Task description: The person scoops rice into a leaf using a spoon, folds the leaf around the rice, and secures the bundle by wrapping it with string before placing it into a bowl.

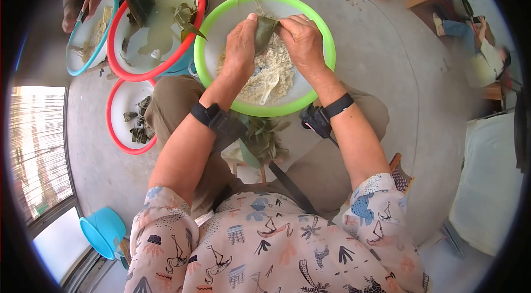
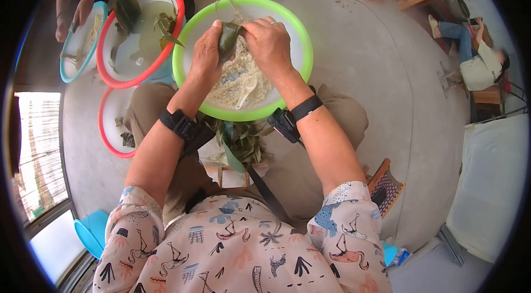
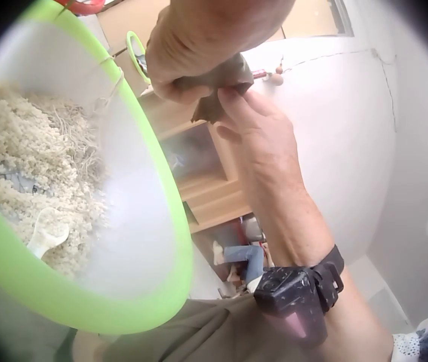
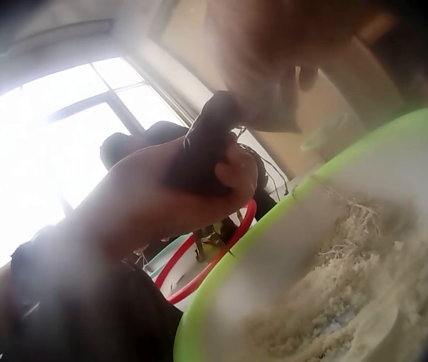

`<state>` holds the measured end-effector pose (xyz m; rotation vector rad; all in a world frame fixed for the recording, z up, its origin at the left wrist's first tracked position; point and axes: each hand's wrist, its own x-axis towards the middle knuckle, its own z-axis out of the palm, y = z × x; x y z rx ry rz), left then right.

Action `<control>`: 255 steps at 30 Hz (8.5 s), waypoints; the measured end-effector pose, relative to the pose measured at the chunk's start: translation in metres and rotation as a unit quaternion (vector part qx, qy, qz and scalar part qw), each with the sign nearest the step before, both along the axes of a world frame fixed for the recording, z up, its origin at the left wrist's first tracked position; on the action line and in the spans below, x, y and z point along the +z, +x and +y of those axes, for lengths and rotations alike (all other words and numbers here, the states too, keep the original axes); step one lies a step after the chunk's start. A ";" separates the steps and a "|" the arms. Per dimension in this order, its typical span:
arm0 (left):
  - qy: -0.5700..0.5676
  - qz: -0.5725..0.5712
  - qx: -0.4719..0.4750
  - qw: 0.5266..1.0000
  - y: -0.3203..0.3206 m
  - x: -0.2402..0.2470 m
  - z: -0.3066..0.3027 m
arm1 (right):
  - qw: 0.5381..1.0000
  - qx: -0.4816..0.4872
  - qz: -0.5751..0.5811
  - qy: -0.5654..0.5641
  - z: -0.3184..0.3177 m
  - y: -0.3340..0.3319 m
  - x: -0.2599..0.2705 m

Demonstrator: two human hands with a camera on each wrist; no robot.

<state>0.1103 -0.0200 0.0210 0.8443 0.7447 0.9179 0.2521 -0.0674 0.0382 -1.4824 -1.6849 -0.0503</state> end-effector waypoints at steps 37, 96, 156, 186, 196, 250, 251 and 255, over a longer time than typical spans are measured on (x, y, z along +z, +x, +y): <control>0.115 0.151 0.081 0.979 0.000 -0.034 0.008 | 0.868 0.104 0.394 -0.283 -0.010 -0.014 -0.005; -0.098 0.042 0.058 0.993 -0.063 0.044 0.014 | 0.902 -0.205 0.053 -0.377 0.099 0.054 -0.134; -0.142 -0.003 0.019 0.990 -0.021 0.005 0.020 | 0.732 0.064 0.636 -0.235 0.007 0.036 -0.012; -0.214 0.004 0.036 0.976 -0.041 0.008 0.012 | 0.787 0.224 0.401 -0.411 0.000 -0.022 0.014; -0.185 0.000 0.010 0.983 -0.043 0.021 0.004 | 0.879 0.201 0.258 -0.348 -0.017 0.005 0.000; -0.079 0.172 -0.165 0.968 0.003 0.037 0.023 | 0.790 0.217 0.488 -0.299 -0.006 0.029 -0.028; -0.080 0.158 -0.188 0.966 0.003 0.039 0.025 | 0.772 0.228 0.509 -0.305 -0.007 0.031 -0.018; -0.082 0.148 -0.177 0.970 0.002 0.045 0.034 | 0.783 0.226 0.465 -0.345 -0.002 0.044 -0.008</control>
